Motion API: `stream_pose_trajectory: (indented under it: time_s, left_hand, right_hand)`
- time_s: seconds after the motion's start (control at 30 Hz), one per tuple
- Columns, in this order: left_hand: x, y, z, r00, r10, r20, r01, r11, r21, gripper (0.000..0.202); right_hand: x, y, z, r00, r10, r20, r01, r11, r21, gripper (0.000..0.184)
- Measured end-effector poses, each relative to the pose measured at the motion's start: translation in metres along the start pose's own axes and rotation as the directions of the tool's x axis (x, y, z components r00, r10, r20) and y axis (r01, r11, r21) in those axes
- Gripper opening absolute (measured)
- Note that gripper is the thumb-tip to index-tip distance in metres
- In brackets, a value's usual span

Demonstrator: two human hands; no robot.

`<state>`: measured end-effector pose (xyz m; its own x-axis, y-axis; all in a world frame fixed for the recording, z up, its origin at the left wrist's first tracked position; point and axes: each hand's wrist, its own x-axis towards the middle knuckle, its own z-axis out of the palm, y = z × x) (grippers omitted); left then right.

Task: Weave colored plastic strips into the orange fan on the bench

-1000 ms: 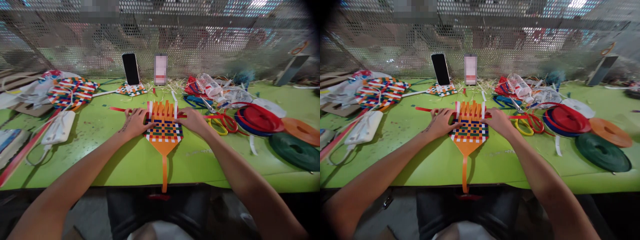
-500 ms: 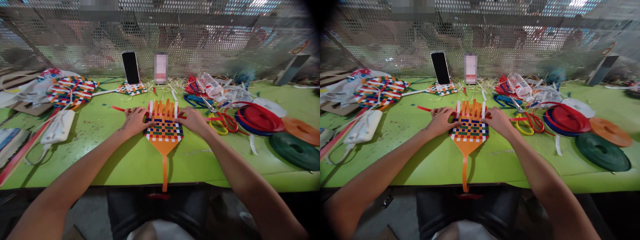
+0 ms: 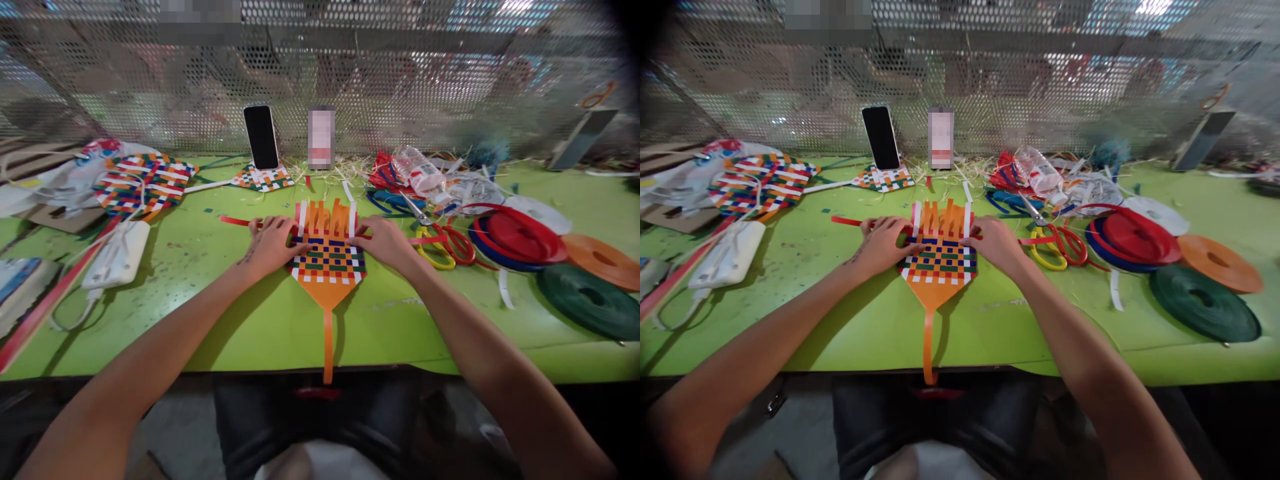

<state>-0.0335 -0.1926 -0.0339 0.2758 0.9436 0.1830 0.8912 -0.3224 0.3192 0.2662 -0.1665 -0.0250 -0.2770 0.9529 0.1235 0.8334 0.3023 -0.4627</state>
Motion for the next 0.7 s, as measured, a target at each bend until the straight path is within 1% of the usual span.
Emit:
stream_pose_trajectory:
  time_s: [0.23, 0.33, 0.43, 0.53, 0.6, 0.67, 0.7]
  left_hand:
    - [-0.003, 0.002, -0.002, 1.000, -0.004, -0.004, 0.004, 1.000, 0.024, 0.058]
    - [-0.004, 0.004, -0.003, 1.000, 0.017, -0.014, -0.017, 0.999, 0.038, 0.054]
    - [-0.005, 0.005, -0.004, 0.999, 0.025, -0.026, -0.024, 0.999, 0.042, 0.052]
    - [-0.007, 0.007, -0.004, 0.999, 0.008, -0.048, -0.006, 0.999, 0.039, 0.056]
    - [-0.007, 0.009, -0.005, 0.998, 0.023, -0.065, -0.021, 0.999, 0.034, 0.058]
    - [-0.005, 0.011, -0.006, 0.998, 0.039, -0.051, -0.037, 0.999, 0.023, 0.053]
    - [-0.003, 0.012, -0.006, 0.999, 0.037, -0.026, -0.037, 0.999, 0.013, 0.049]
  right_hand:
    - [0.000, 0.000, 0.001, 1.000, -0.011, -0.014, 0.011, 1.000, 0.012, 0.029]
    - [0.001, 0.002, 0.003, 1.000, -0.020, -0.015, 0.021, 0.999, 0.039, 0.030]
    - [0.001, 0.002, 0.003, 1.000, -0.007, -0.009, 0.007, 0.999, 0.047, 0.028]
    - [0.000, -0.001, 0.003, 0.999, -0.003, -0.037, 0.005, 0.998, 0.055, 0.025]
    - [0.000, -0.003, 0.002, 0.998, -0.020, -0.059, 0.024, 0.998, 0.064, 0.026]
    - [0.000, -0.004, 0.003, 0.998, -0.036, -0.055, 0.041, 0.996, 0.076, 0.027]
    - [0.000, -0.005, 0.004, 0.998, -0.044, -0.043, 0.048, 0.996, 0.082, 0.028]
